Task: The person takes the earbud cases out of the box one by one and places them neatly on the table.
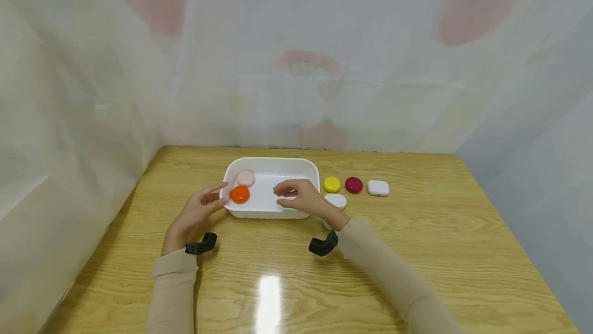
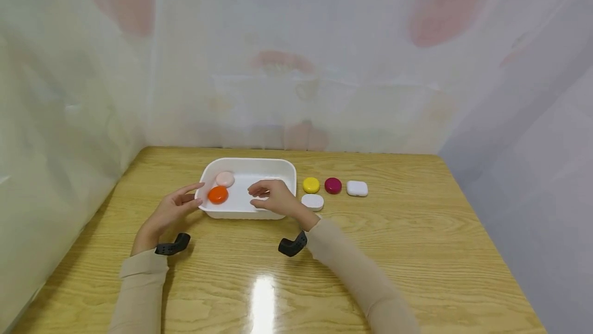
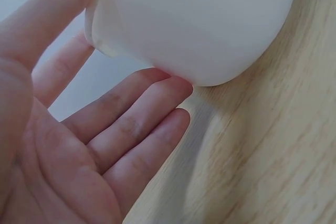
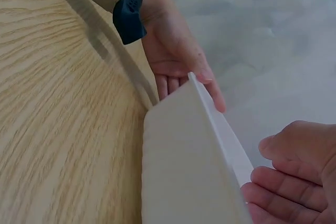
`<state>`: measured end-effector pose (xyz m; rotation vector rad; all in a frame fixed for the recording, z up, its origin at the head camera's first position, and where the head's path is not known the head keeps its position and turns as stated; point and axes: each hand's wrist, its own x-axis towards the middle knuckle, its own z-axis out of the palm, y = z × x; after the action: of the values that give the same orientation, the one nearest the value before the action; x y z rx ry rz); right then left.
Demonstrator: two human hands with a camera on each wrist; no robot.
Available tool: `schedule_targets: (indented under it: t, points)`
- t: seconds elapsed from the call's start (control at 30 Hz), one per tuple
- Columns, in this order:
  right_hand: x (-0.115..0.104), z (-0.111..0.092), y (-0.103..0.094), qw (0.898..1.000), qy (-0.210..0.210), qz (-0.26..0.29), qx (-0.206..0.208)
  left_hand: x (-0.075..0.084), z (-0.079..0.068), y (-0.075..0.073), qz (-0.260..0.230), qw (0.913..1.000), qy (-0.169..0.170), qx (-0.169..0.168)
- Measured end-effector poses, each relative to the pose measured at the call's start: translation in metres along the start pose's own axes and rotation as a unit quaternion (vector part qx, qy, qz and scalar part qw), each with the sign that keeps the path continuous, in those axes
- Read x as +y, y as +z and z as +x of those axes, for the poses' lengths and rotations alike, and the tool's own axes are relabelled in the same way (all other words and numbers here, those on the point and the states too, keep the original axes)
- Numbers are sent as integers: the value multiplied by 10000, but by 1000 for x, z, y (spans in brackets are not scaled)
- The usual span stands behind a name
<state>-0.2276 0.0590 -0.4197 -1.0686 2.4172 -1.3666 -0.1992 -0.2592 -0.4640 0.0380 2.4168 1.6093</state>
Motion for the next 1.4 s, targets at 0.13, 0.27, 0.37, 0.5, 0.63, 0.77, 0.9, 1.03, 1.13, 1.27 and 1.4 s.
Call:
schedule_targets:
  t: [0.13, 0.27, 0.37, 0.5, 0.63, 0.77, 0.9, 1.03, 1.13, 1.27, 1.4]
  points:
    - [-2, 9, 12, 9999, 59, -39, -147, -1, 0, 0, -93, 9999, -94, -14]
    - [-5, 18, 24, 9993, 285, 49, -251, 0, -1, 1, -48, 9999, -91, -45]
    - [-8, 27, 33, 9987, 403, 129, -278, 2, -2, 1, 7, 10000, -17, -13]
    - [-8, 39, 41, 9979, 568, 99, -283, 2, -1, 0, 34, 10000, 30, 9]
    - [-6, 50, 47, 9973, 702, 68, -213, 2, 0, 0, 39, 10000, 24, 15]
    - [-3, 62, 53, 9954, 940, 98, -126, 2, 1, 0, -14, 10000, -53, -6]
    - [-2, 72, 58, 9925, 1222, 64, -27, 1, 1, 0, 47, 10000, -59, -37]
    - [-4, 80, 63, 9893, 1453, -168, 9, 0, 0, -1, 151, 9999, 2, -36]
    - [-5, 86, 67, 9864, 1592, -412, 11, 0, 0, -1, 167, 9998, 46, -30]
    - [-6, 92, 73, 9835, 1681, -657, 81, 2, -1, -1, 203, 9997, 137, -9]
    - [-6, 97, 80, 9825, 1722, -714, 14, 2, -3, -2, 264, 9994, 237, -18]
